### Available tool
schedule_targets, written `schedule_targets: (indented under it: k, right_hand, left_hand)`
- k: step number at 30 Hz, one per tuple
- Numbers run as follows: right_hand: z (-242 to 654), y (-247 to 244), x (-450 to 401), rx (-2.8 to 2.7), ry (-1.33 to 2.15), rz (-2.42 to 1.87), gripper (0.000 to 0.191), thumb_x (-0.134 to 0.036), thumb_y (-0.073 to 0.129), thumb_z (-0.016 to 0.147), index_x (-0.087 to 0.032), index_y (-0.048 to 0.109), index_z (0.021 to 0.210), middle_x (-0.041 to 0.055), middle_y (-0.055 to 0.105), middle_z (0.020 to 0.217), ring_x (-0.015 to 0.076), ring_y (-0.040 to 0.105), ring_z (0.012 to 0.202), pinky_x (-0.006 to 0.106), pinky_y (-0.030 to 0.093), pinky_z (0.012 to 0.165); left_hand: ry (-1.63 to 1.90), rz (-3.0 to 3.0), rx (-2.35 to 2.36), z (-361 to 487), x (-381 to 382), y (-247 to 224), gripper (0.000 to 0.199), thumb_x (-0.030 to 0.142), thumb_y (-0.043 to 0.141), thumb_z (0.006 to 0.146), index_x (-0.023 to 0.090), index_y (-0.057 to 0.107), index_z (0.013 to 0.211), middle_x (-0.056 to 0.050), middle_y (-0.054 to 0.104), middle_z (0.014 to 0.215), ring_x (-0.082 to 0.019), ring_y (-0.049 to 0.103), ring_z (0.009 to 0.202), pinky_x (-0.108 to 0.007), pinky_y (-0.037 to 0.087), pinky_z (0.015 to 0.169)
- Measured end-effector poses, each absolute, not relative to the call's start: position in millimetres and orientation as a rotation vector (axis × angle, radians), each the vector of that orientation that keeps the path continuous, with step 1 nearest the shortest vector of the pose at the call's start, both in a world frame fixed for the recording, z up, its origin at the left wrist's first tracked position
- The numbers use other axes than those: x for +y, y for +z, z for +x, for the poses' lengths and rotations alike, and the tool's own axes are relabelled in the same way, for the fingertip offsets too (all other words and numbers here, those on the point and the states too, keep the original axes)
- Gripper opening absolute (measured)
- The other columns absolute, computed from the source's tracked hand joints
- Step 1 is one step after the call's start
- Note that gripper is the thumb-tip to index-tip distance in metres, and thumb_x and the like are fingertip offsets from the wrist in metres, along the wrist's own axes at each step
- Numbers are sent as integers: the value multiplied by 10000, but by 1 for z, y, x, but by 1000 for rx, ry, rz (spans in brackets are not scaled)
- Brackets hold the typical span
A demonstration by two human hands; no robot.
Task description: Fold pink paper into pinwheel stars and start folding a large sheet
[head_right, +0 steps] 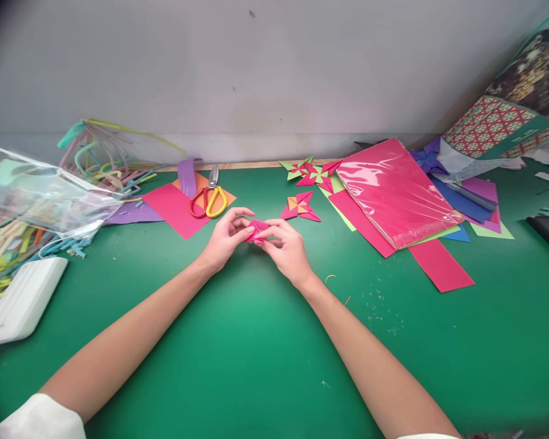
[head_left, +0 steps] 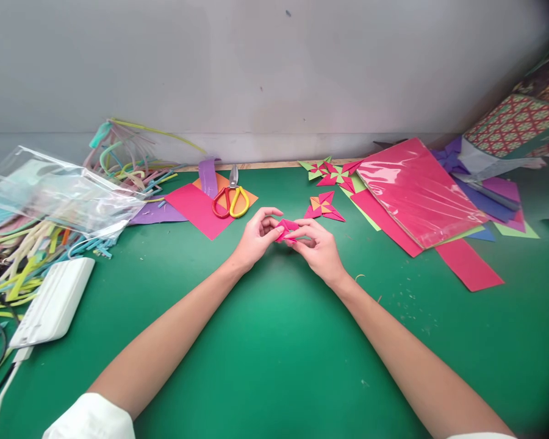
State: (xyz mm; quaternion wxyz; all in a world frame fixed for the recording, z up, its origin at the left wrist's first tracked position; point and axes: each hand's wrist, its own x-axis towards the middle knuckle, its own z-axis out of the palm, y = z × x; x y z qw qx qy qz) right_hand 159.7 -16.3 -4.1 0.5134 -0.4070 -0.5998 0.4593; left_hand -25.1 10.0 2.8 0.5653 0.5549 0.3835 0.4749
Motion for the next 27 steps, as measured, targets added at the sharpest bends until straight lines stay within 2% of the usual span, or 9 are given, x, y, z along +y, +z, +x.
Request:
schedule_targets:
  k: [4,9,12,17,20,24,27]
  right_hand:
    - [161,-3,-15,-1425,1129,-976,175,-432,835,832,-264,818,876,76,669,1169,238,695,1068,388,669,845]
    - [160,0,-15,-1465,1154,-894,146,-357,828,852,-289,812,980,66,679,1136,236,688,1079,374,656,855]
    - [160,-2,-15,-1440,1135,-904,107,-359,825,858,-270,800,912,64,699,1087,233,691,1046,373,654,843]
    - [160,-9,-12,-1361,1173,-907,181,-388,868,810,-232,783,846,70,728,1051,226,713,941,374,664,790]
    - [160,-9,-11,-1264,1194,-914,219,-407,882,786,-225,768,826,61,723,1033,221,716,896,386,671,783]
    - [160,-6,-9,-1112,1194,-937,239,-394,902,755,-223,740,791,42,715,964,223,705,883,387,673,768]
    - [160,-4,-8,-1038,1226,-933,244,-373,905,750,-226,717,801,21,711,904,212,698,852,389,670,782]
  left_hand:
    - [1099,1325,894,-26,10,3,454,407,795,868,194,581,1206,4,663,828,-141,647,749,-277,524,771]
    - [1093,1364,890,-25,9,4,424,394,777,891,187,590,1211,-9,667,864,-142,655,786,-272,525,787]
    - [1081,1391,865,-24,8,3,426,385,774,898,185,581,1221,-7,675,861,-139,660,769,-266,534,768]
    - [1065,1409,846,-23,7,3,418,380,765,906,191,572,1225,-14,688,875,-156,684,793,-279,553,775]
    - [1066,1403,859,-22,7,5,370,411,689,960,195,576,1238,-22,684,896,-155,667,805,-282,548,782]
    - [1066,1436,975,-21,7,6,326,483,573,1014,184,627,1133,-25,676,878,-137,621,732,-263,517,703]
    - [1009,1544,1028,-20,7,2,339,499,669,953,179,674,1067,-31,696,881,-147,634,756,-258,515,692]
